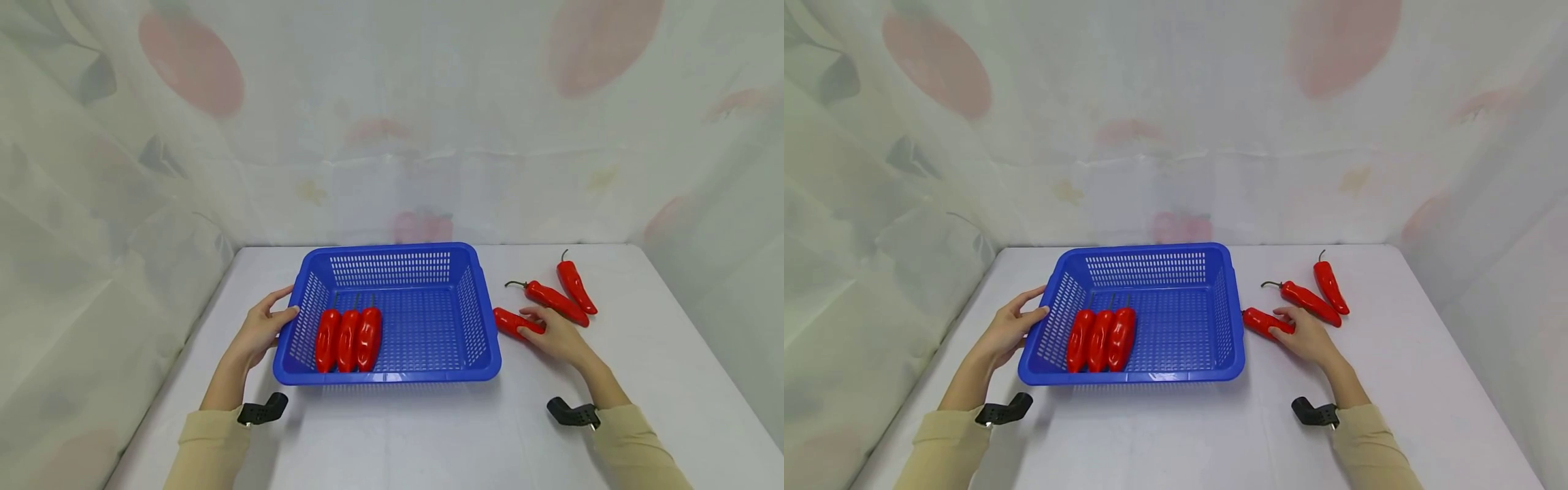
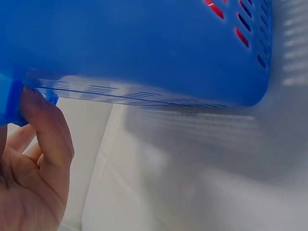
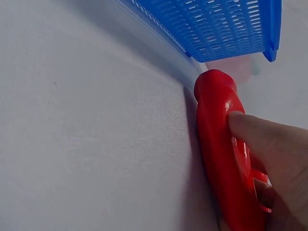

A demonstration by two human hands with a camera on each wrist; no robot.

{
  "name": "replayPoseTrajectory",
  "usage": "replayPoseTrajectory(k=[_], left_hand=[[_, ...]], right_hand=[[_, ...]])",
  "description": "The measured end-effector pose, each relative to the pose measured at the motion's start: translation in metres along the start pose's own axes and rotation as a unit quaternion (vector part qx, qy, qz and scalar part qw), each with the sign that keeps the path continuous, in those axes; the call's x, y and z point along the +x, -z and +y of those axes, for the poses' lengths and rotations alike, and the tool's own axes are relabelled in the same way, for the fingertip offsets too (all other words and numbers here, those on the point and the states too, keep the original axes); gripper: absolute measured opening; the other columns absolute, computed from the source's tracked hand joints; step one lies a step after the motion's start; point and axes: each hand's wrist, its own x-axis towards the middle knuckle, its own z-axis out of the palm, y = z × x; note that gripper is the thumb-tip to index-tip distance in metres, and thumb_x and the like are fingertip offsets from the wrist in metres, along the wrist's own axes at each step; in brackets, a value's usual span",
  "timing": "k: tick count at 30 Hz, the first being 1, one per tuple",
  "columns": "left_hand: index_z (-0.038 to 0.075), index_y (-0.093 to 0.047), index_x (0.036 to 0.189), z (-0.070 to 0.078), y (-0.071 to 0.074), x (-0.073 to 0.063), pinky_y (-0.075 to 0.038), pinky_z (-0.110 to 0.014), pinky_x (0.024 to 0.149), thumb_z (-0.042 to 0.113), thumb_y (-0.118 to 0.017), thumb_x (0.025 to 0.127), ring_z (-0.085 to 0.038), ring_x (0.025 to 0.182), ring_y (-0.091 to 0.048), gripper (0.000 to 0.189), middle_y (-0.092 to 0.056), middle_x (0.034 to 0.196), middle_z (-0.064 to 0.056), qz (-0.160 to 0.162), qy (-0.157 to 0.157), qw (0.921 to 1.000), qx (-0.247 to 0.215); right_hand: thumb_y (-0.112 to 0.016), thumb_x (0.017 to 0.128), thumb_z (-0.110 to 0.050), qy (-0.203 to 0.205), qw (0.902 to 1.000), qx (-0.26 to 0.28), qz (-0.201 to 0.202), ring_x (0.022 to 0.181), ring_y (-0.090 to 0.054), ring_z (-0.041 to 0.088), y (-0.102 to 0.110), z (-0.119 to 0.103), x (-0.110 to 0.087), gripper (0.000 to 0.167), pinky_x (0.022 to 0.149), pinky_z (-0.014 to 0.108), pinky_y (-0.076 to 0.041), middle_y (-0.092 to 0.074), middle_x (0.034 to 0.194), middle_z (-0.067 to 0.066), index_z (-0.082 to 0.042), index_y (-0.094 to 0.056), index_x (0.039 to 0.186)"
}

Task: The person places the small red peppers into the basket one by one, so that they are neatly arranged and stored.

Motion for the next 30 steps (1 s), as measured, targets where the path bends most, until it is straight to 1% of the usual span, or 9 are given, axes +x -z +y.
replayPoseTrajectory(k=[5,8,15,18,22,30], left_hand=[[0.018,-0.024,0.146,-0.001,0.0,0.001,-0.056,-0.045,0.071,0.022,-0.052,0.094,-0.03,0.086,-0.067,0.059,-0.052,0.122,-0.032,0.0,0.002,1.0,-0.004],[0.018,-0.024,0.146,-0.002,0.0,0.001,-0.056,-0.045,0.07,0.022,-0.052,0.094,-0.031,0.086,-0.067,0.059,-0.052,0.122,-0.032,0.0,0.002,1.0,-0.006],[0.025,-0.025,0.146,-0.023,0.006,0.016,-0.056,-0.045,0.069,0.03,-0.055,0.092,-0.028,0.085,-0.068,0.061,-0.054,0.122,-0.028,0.006,0.001,0.9999,-0.01],[0.026,-0.025,0.146,-0.025,0.007,0.018,-0.056,-0.046,0.069,0.032,-0.056,0.092,-0.028,0.085,-0.068,0.062,-0.055,0.121,-0.027,0.005,0.002,0.9999,-0.01],[0.024,-0.026,0.146,-0.021,0.006,0.016,-0.056,-0.045,0.069,0.029,-0.056,0.092,-0.029,0.084,-0.068,0.062,-0.056,0.12,-0.027,0.002,0.005,0.9999,-0.013],[0.017,-0.025,0.146,-0.002,0.001,0.002,-0.056,-0.045,0.07,0.023,-0.053,0.094,-0.031,0.086,-0.067,0.06,-0.054,0.12,-0.03,-0.002,0.003,1.0,-0.009]], right_hand=[[-0.066,0.083,-0.018,0.013,0.9999,0.001,-0.003,0.103,-0.054,0.035,-0.002,0.001,-0.001,0.045,0.087,0.053,-0.047,-0.059,0.113,0.021,0.001,-0.054,0.123],[-0.066,0.083,-0.015,0.013,0.9999,0.002,0.001,0.104,-0.053,0.035,-0.003,0.001,-0.001,0.043,0.088,0.053,-0.046,-0.059,0.114,0.021,0.001,-0.055,0.122],[-0.066,0.084,-0.017,-0.003,0.9999,0.008,0.014,0.105,-0.053,0.035,-0.006,0.004,-0.002,0.045,0.088,0.054,-0.046,-0.058,0.115,0.021,0.0,-0.054,0.123],[-0.066,0.084,-0.017,-0.01,0.9997,0.01,0.02,0.105,-0.052,0.036,-0.007,0.005,-0.002,0.046,0.088,0.054,-0.046,-0.057,0.116,0.022,0.0,-0.053,0.124],[-0.065,0.084,-0.018,-0.017,0.9994,0.014,0.025,0.107,-0.051,0.037,-0.007,0.003,-0.004,0.047,0.089,0.055,-0.045,-0.056,0.119,0.024,0.001,-0.051,0.125],[-0.065,0.085,-0.02,-0.027,0.9991,0.01,0.032,0.11,-0.049,0.039,-0.003,0.0,-0.003,0.048,0.089,0.057,-0.044,-0.054,0.121,0.024,0.0,-0.05,0.126]])
